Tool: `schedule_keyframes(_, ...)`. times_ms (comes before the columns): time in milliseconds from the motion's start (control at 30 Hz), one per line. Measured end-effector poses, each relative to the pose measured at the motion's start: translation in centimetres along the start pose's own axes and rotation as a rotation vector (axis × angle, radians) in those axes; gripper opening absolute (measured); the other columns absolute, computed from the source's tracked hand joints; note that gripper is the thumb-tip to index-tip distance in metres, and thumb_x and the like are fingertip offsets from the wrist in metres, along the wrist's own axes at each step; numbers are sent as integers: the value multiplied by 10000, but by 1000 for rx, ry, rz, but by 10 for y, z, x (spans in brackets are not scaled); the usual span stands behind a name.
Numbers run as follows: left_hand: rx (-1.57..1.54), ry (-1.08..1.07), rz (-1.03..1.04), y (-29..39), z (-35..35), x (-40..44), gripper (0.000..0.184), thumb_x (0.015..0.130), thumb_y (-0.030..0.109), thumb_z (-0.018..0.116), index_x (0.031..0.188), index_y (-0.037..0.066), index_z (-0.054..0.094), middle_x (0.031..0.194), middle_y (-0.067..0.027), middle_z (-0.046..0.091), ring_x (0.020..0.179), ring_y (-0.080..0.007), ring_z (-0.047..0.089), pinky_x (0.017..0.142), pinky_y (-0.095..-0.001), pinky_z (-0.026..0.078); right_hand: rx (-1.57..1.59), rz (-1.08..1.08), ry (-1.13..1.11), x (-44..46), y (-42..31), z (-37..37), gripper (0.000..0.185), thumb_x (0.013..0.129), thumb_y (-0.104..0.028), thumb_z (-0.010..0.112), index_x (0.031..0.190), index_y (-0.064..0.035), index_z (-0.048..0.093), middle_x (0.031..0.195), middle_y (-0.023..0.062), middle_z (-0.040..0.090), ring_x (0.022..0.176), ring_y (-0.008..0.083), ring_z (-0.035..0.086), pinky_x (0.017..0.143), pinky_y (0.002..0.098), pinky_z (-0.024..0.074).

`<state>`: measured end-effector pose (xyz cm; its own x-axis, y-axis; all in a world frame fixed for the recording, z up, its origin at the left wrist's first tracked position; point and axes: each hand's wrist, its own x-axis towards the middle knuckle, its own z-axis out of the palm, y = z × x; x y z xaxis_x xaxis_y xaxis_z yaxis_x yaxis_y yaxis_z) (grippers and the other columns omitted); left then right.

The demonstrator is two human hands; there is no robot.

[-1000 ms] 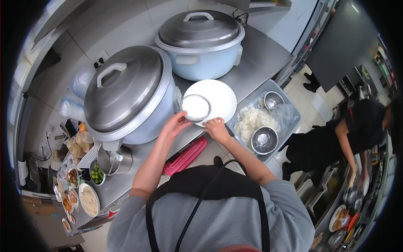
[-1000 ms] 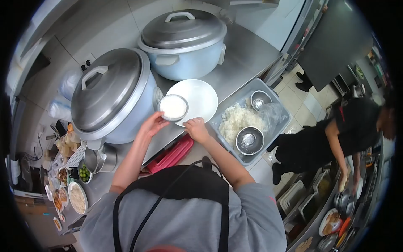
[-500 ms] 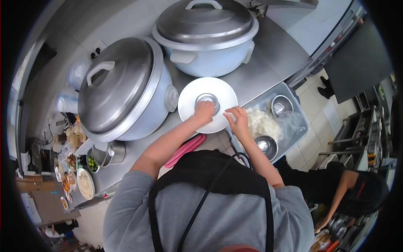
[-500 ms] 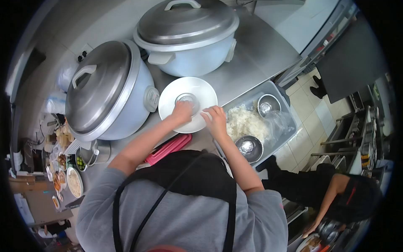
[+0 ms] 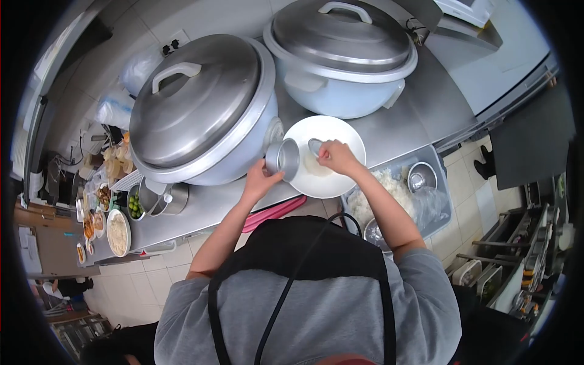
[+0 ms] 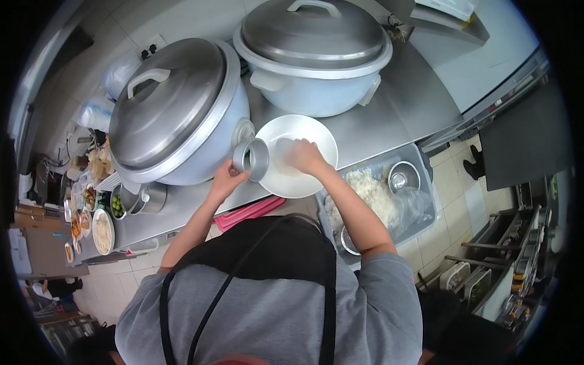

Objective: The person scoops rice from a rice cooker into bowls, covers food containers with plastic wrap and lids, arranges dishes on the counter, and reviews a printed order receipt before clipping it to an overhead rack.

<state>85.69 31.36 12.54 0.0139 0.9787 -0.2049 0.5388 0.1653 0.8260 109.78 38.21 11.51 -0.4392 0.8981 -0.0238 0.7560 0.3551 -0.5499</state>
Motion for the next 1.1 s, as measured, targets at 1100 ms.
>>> schedule_keyframes(1100,-1274,437,-204,-212,-247,-187,535,824,364,509,1148,-50,406,1053,-200,526,952,-277,536,839,-372,430,308,-566,-490,-41,-325,145,240,723,-135,628,923,-8,593,756,97,554,667,182,548,627,281,441)
